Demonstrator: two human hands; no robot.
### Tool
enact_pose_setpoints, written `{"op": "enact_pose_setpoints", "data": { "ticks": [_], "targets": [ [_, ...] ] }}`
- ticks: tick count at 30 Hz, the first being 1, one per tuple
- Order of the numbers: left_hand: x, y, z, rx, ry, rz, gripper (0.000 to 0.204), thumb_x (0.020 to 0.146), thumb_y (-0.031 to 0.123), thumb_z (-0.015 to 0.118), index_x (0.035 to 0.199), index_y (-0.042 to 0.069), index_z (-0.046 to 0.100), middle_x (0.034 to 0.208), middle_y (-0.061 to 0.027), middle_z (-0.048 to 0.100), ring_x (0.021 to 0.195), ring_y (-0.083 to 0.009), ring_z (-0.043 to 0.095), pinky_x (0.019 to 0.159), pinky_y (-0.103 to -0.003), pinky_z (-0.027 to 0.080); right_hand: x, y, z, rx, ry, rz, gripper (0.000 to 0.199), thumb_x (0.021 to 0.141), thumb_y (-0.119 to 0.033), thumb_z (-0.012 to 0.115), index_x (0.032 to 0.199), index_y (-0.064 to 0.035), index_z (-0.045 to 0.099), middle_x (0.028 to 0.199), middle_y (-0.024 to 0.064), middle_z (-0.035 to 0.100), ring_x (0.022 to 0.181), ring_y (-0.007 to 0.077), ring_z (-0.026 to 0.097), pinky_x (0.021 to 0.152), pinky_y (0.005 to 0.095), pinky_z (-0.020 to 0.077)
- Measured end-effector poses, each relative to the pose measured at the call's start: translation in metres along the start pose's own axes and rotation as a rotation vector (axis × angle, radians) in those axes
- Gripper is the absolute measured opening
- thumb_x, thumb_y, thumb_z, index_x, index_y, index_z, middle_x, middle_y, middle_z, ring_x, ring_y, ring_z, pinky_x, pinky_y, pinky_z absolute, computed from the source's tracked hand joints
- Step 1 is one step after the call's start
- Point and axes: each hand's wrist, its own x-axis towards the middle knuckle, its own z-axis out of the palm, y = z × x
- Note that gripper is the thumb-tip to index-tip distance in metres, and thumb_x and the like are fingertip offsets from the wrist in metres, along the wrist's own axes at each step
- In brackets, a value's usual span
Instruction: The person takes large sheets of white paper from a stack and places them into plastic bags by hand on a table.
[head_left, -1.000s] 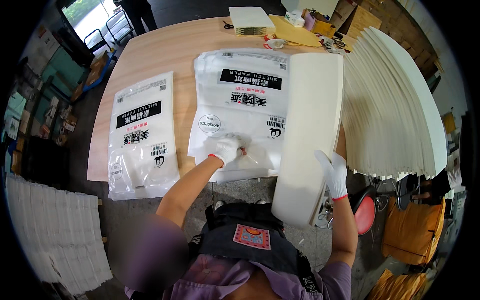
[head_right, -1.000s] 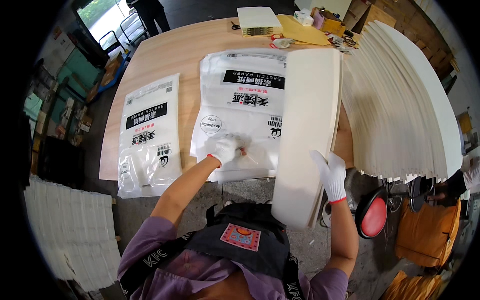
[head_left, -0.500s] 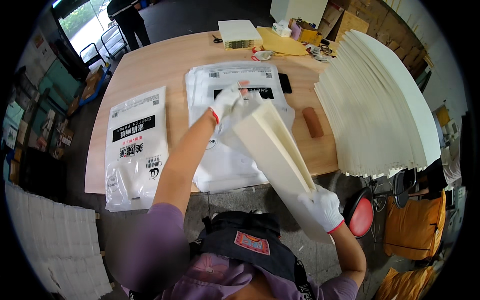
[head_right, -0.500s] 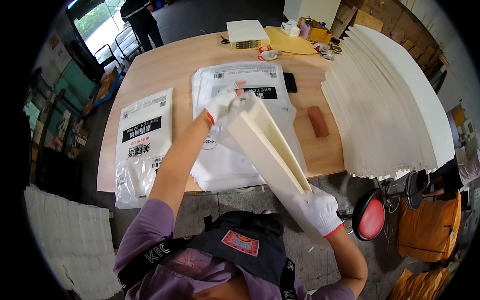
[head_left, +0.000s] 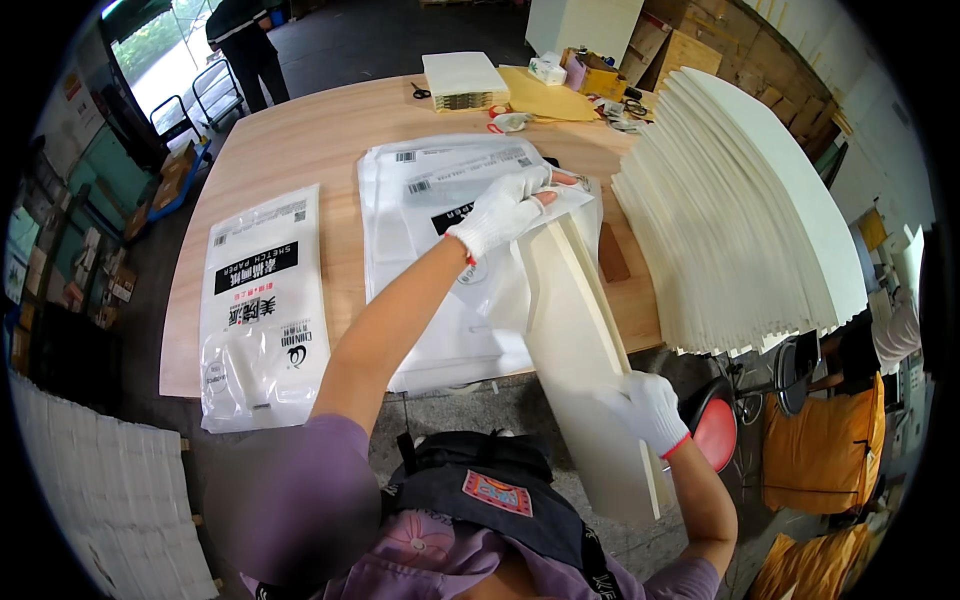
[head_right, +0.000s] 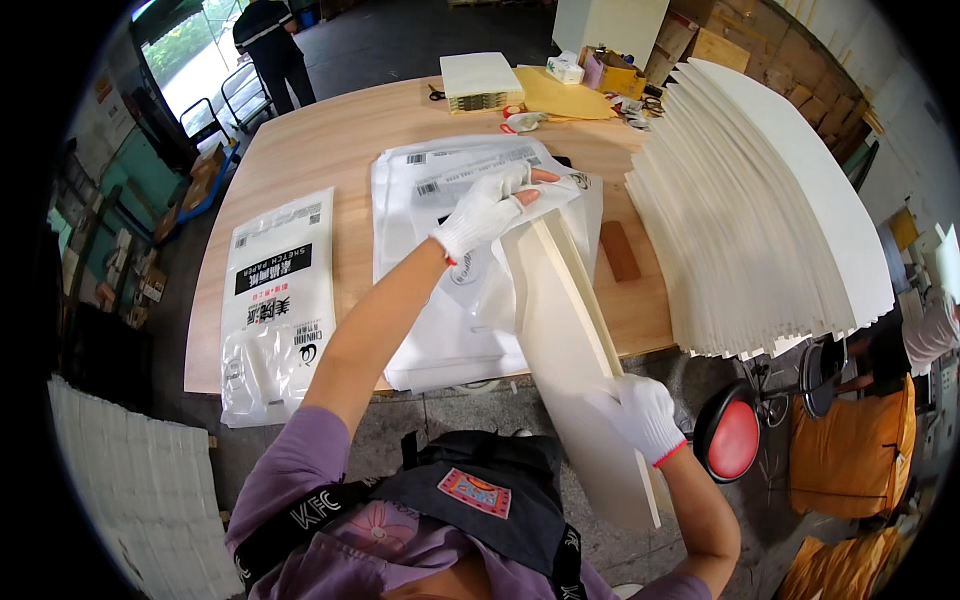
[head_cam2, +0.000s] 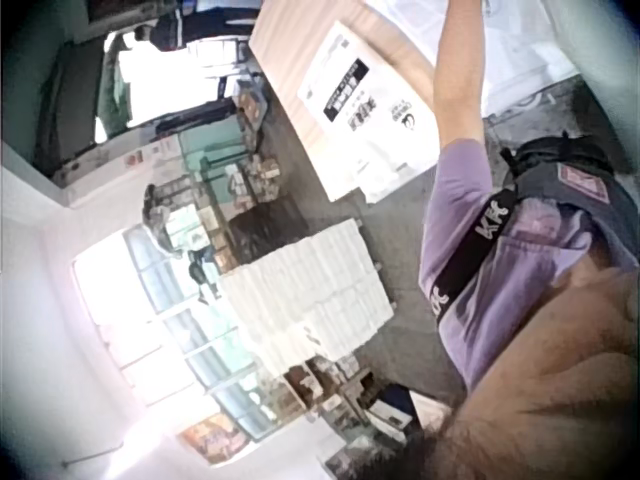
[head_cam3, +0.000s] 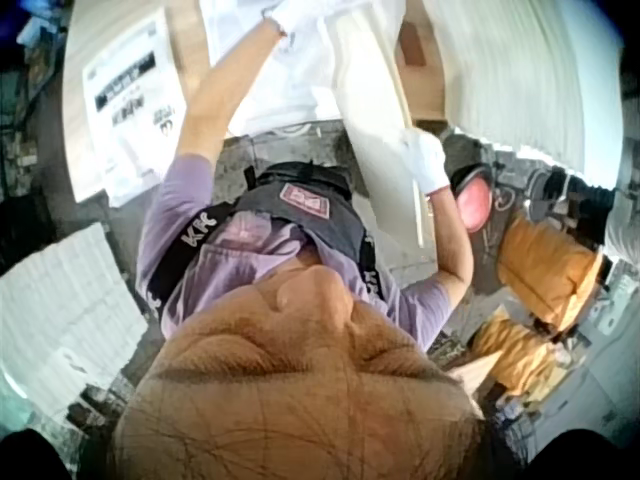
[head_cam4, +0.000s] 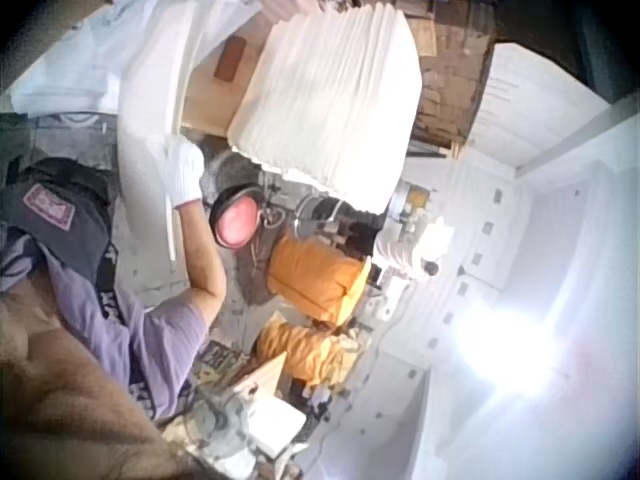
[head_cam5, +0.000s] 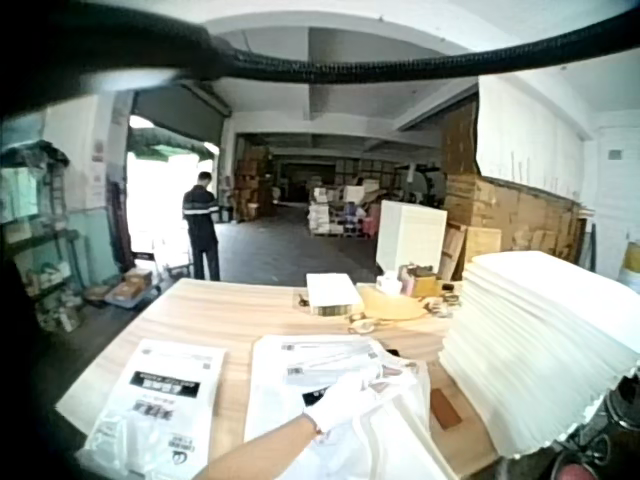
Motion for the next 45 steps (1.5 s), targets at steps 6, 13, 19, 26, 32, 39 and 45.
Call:
{"op": "enact_pose_setpoints", "data": {
  "ticks": [6,13,19,26,32,39,45],
  "targets": [
    [-0.068,0.059,0.006,0.091,-0.177,0.122,0.024,0.093,0.011,0.062,0.116,0.002,0.064,0.107,-0.0046,0.071,0.088,-0.0117,0.064,0.078,-0.025,0.050,0.039,0.041,0.042,0.435,-0.133,0.305,0.030,0.090,-0.032,0.061,0.085,-0.0046,0.071,0.075,0.0131,0.067,0.060,0.0198,0.061,0.060,0.0361,0.0491],
    [-0.225,-0.091,0.027,0.018,0.163,-0.333,0.013,0.088,0.001,0.059,0.099,0.003,0.065,0.090,-0.0057,0.068,0.078,-0.0104,0.061,0.068,-0.027,0.048,0.023,0.087,0.021,1.524,0.006,0.338,0.033,0.092,-0.025,0.060,0.105,0.0046,0.067,0.096,0.0052,0.067,0.089,0.0121,0.061,0.082,0.0271,0.0478],
    [-0.123,0.002,0.072,-0.191,-0.052,0.301,0.011,0.082,-0.002,0.062,0.088,0.006,0.067,0.092,-0.0094,0.068,0.086,-0.0203,0.065,0.076,-0.035,0.052,0.045,0.055,0.043,0.803,0.013,0.185,0.029,0.092,-0.023,0.060,0.107,0.0003,0.070,0.096,0.0134,0.071,0.083,0.0188,0.066,0.076,0.0285,0.0504],
    [-0.047,0.029,0.069,0.178,-0.252,0.197,0.012,0.087,0.003,0.055,0.093,0.004,0.065,0.082,-0.0073,0.065,0.083,-0.0156,0.063,0.074,-0.030,0.050,0.066,0.010,0.051,0.158,0.241,-0.106,0.026,0.088,-0.028,0.066,0.095,-0.0040,0.072,0.079,0.0165,0.068,0.069,0.0226,0.065,0.067,0.0333,0.0506],
    [-0.206,-0.061,0.004,-0.572,0.159,-0.317,0.012,0.083,0.002,0.059,0.092,0.004,0.067,0.082,-0.0039,0.065,0.081,-0.0136,0.061,0.078,-0.028,0.051,0.050,0.018,0.014,1.194,0.148,0.443,0.024,0.088,-0.026,0.065,0.089,-0.0019,0.070,0.073,-0.0037,0.060,0.068,0.0064,0.053,0.062,0.0246,0.0434],
    [-0.191,-0.038,0.070,-0.098,-0.101,-0.088,0.022,0.079,-0.007,0.060,0.096,0.003,0.067,0.088,-0.0075,0.070,0.081,-0.0155,0.067,0.073,-0.028,0.052,0.088,0.036,0.053,0.902,0.115,0.192,0.028,0.089,-0.029,0.063,0.094,-0.0023,0.070,0.080,0.0020,0.065,0.066,0.0139,0.058,0.064,0.0280,0.0462],
    [-0.073,0.056,0.121,0.380,-0.243,0.211,0.007,0.087,0.006,0.057,0.091,0.006,0.062,0.086,-0.0104,0.067,0.079,-0.0293,0.065,0.073,-0.036,0.052,0.140,-0.014,0.129,0.052,0.363,0.115,0.032,0.087,-0.028,0.064,0.108,-0.0043,0.063,0.094,0.0077,0.065,0.082,0.0228,0.059,0.077,0.0358,0.0463]
  ]
}}
